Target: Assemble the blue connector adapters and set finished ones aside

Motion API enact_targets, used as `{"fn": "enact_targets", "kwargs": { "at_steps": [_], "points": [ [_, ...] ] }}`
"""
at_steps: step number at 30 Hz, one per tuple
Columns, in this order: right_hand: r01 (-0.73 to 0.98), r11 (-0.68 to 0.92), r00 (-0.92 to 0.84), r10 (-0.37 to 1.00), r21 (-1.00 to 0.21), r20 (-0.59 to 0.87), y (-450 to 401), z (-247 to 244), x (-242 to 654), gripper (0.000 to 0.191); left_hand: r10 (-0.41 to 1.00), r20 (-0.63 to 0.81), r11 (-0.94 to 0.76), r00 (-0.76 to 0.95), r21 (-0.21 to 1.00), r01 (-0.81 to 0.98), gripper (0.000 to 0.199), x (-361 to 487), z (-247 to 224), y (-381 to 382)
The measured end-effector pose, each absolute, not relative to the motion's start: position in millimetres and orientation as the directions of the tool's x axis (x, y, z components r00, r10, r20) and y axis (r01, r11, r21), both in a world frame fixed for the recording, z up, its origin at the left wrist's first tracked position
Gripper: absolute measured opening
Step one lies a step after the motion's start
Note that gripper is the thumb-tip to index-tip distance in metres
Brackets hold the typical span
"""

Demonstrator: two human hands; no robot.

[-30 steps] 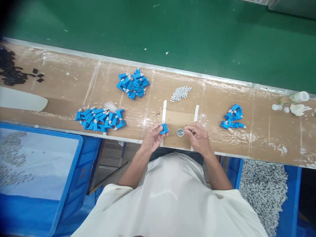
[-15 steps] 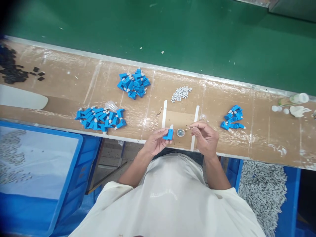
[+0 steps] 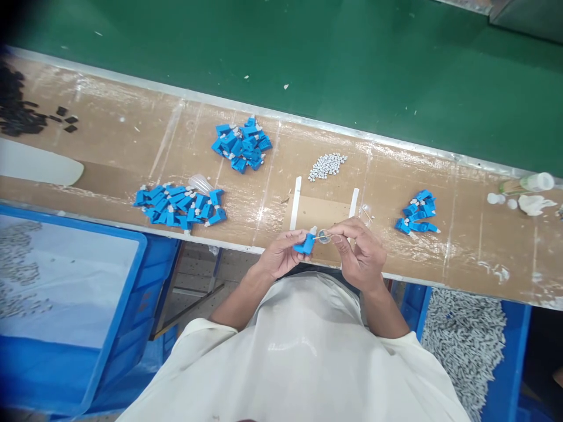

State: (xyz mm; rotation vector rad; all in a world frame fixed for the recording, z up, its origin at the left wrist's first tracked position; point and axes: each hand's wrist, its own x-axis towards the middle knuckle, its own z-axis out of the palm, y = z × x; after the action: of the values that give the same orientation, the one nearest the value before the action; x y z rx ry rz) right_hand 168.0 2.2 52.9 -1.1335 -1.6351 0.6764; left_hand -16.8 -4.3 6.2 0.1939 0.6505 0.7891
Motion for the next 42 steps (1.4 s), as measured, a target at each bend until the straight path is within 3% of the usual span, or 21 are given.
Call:
{"fn": "enact_targets", "kwargs": {
  "at_steps": [28, 42],
  "points": [
    [0.433, 0.594, -0.288, 0.804, -0.678, 0.52, 7.9, 54.7, 165.8, 0.013, 0.691, -0.482, 0.717, 0.539, 0.362, -0.596, 0.037, -17.9, 0.6, -2.3],
    [0.441, 0.462, -0.057, 0.87, -0.769, 0.49, 2.3, 49.6, 167.9, 0.011, 0.665, -0.519, 0.729, 0.537, 0.294, -0.618, 0.019, -20.0, -3.5, -0.2]
  ]
}}
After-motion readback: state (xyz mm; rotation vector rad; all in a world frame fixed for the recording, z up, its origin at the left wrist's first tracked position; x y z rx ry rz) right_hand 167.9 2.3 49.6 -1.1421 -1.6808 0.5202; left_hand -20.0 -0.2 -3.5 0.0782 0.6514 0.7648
